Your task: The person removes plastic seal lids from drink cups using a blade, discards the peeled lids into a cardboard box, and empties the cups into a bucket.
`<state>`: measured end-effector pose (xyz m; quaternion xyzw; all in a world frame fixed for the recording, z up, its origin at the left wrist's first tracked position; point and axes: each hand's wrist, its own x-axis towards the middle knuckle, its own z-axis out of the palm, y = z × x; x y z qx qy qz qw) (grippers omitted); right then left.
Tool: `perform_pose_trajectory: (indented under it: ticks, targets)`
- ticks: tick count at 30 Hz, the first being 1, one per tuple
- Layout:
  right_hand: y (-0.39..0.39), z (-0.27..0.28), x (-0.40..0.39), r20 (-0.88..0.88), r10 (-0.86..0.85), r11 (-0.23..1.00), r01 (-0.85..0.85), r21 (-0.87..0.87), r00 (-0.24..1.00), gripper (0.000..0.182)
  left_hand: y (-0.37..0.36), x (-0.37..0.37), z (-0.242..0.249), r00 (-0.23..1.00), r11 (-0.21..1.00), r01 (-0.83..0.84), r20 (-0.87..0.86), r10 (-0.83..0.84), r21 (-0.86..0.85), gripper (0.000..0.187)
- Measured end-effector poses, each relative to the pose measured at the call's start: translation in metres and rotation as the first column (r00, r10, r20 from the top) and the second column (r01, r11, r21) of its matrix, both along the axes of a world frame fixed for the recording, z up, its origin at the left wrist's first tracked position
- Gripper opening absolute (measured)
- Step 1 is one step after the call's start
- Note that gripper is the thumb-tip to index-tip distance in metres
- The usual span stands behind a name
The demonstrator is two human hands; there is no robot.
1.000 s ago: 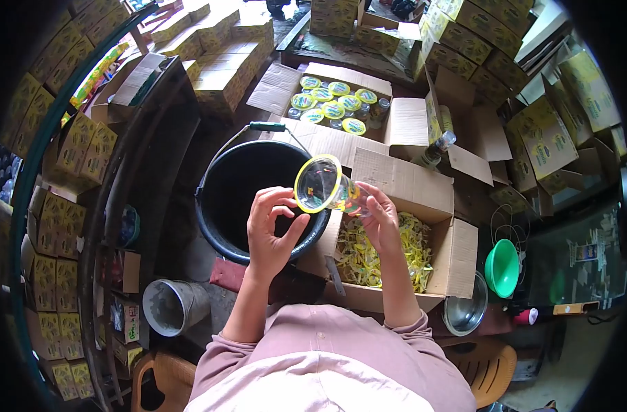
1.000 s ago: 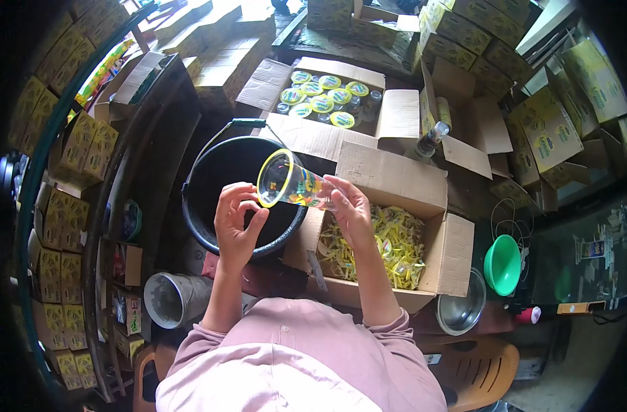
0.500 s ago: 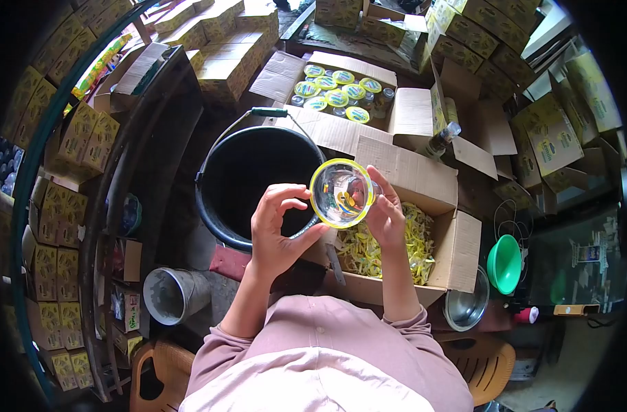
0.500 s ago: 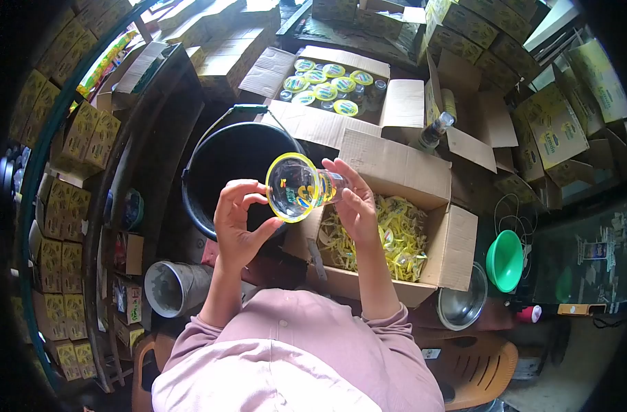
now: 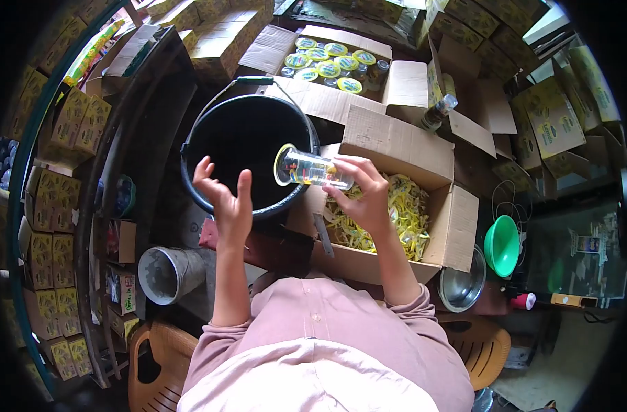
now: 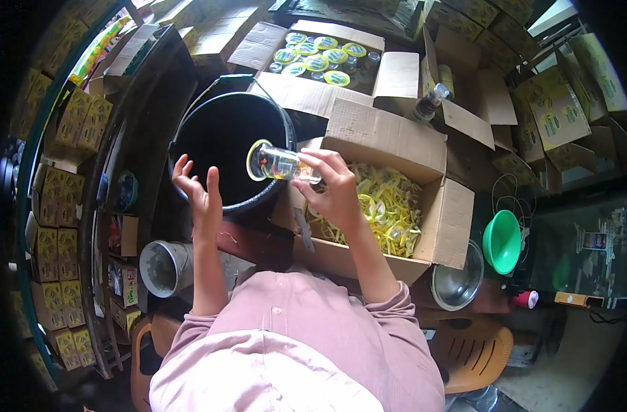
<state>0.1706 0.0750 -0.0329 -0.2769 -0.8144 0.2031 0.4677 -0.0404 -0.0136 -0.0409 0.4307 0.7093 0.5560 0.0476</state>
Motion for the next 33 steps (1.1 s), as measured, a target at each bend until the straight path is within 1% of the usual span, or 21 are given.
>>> perform_pose_trajectory:
  ticks: [2,3,4,6,7,8,9,10,11,12,14,16,18,22,23,24,26,28,29,30,33]
  targets:
    - [0.001,0.007,0.004,-0.182,-0.125,0.986,0.103,-0.130,0.975,0.041,0.003,-0.006,-0.022,0.987,0.993,-0.050,-0.148,0.067,0.111,0.064]
    - [0.008,0.001,0.009,-0.348,-0.181,0.961,0.090,-0.262,0.920,0.041,0.007,-0.006,-0.035,0.984,0.983,-0.055,-0.157,0.083,0.172,0.058]
    - [0.017,0.000,0.015,-0.498,-0.232,0.938,0.057,-0.341,0.836,0.044,0.010,-0.002,-0.036,0.972,0.986,-0.076,-0.208,0.106,0.150,0.053]
    - [0.050,0.000,0.051,-0.632,-0.288,0.927,0.045,-0.371,0.720,0.047,0.012,0.001,-0.032,0.961,0.969,-0.027,-0.262,0.093,0.246,0.049]
    - [0.061,0.024,0.075,-0.531,-0.390,0.905,0.206,-0.372,0.752,0.048,0.011,0.003,-0.031,0.961,0.977,-0.029,-0.264,0.086,0.212,0.048]
    - [0.087,0.030,0.101,-0.575,-0.388,0.921,0.324,-0.216,0.720,0.048,0.010,0.003,-0.031,0.960,0.983,-0.036,-0.269,0.084,0.178,0.047]
    - [0.115,0.034,0.126,-0.604,-0.470,0.863,0.478,-0.162,0.644,0.051,0.009,0.001,-0.033,0.971,0.983,-0.052,-0.221,0.091,0.178,0.047]
    - [0.133,0.048,0.146,-0.554,-0.544,0.785,0.615,-0.072,0.630,0.050,0.009,0.000,-0.035,0.976,0.980,-0.073,-0.188,0.108,0.183,0.045]
    - [0.147,0.064,0.167,-0.391,-0.663,0.675,0.735,0.057,0.639,0.045,0.009,0.001,-0.036,0.979,0.981,-0.085,-0.170,0.115,0.173,0.044]
    - [0.172,0.068,0.187,-0.389,-0.661,0.647,0.750,0.138,0.642,0.042,0.010,0.002,-0.036,0.981,0.982,-0.097,-0.151,0.122,0.163,0.044]
    - [0.209,0.072,0.212,-0.135,-0.787,0.570,0.793,0.215,0.603,0.042,0.010,0.003,-0.033,0.981,0.989,-0.092,-0.161,0.109,0.115,0.044]
    - [0.245,0.057,0.219,-0.076,-0.775,0.618,0.777,0.118,0.627,0.045,0.010,0.002,-0.034,0.981,0.991,-0.096,-0.162,0.110,0.088,0.046]
    - [0.285,0.028,0.228,-0.048,-0.726,0.674,0.724,0.147,0.686,0.045,0.010,0.002,-0.034,0.982,0.992,-0.110,-0.147,0.119,0.066,0.045]
    - [0.307,0.000,0.211,0.163,-0.733,0.679,0.695,0.237,0.661,0.043,0.010,0.003,-0.032,0.980,0.991,-0.133,-0.150,0.132,0.003,0.045]
    - [0.319,-0.019,0.214,0.233,-0.724,0.689,0.693,0.210,0.650,0.046,0.010,0.002,-0.033,0.981,0.990,-0.139,-0.141,0.137,-0.002,0.045]
    - [0.321,-0.032,0.210,0.275,-0.701,0.696,0.715,0.063,0.658,0.062,0.011,0.003,-0.033,0.982,0.990,-0.137,-0.132,0.135,-0.010,0.043]
    - [0.323,-0.074,0.205,0.270,-0.751,0.629,0.777,0.015,0.602,0.085,0.011,0.004,-0.030,0.986,0.991,-0.131,-0.109,0.127,-0.032,0.041]
    - [0.316,-0.098,0.202,0.145,-0.764,0.610,0.777,-0.156,0.629,0.098,0.012,0.005,-0.031,0.985,0.989,-0.141,-0.104,0.137,-0.036,0.038]
    - [0.312,-0.112,0.201,0.073,-0.773,0.613,0.771,-0.173,0.631,0.099,0.012,0.005,-0.031,0.985,0.989,-0.142,-0.100,0.138,-0.039,0.038]
    - [0.313,-0.124,0.204,0.004,-0.740,0.634,0.699,-0.331,0.673,0.092,0.012,0.005,-0.031,0.985,0.989,-0.144,-0.097,0.140,-0.041,0.037]
    - [0.316,-0.142,0.211,0.187,-0.720,0.576,0.726,-0.376,0.668,0.077,0.012,0.004,-0.029,0.987,0.988,-0.140,-0.083,0.135,-0.064,0.036]
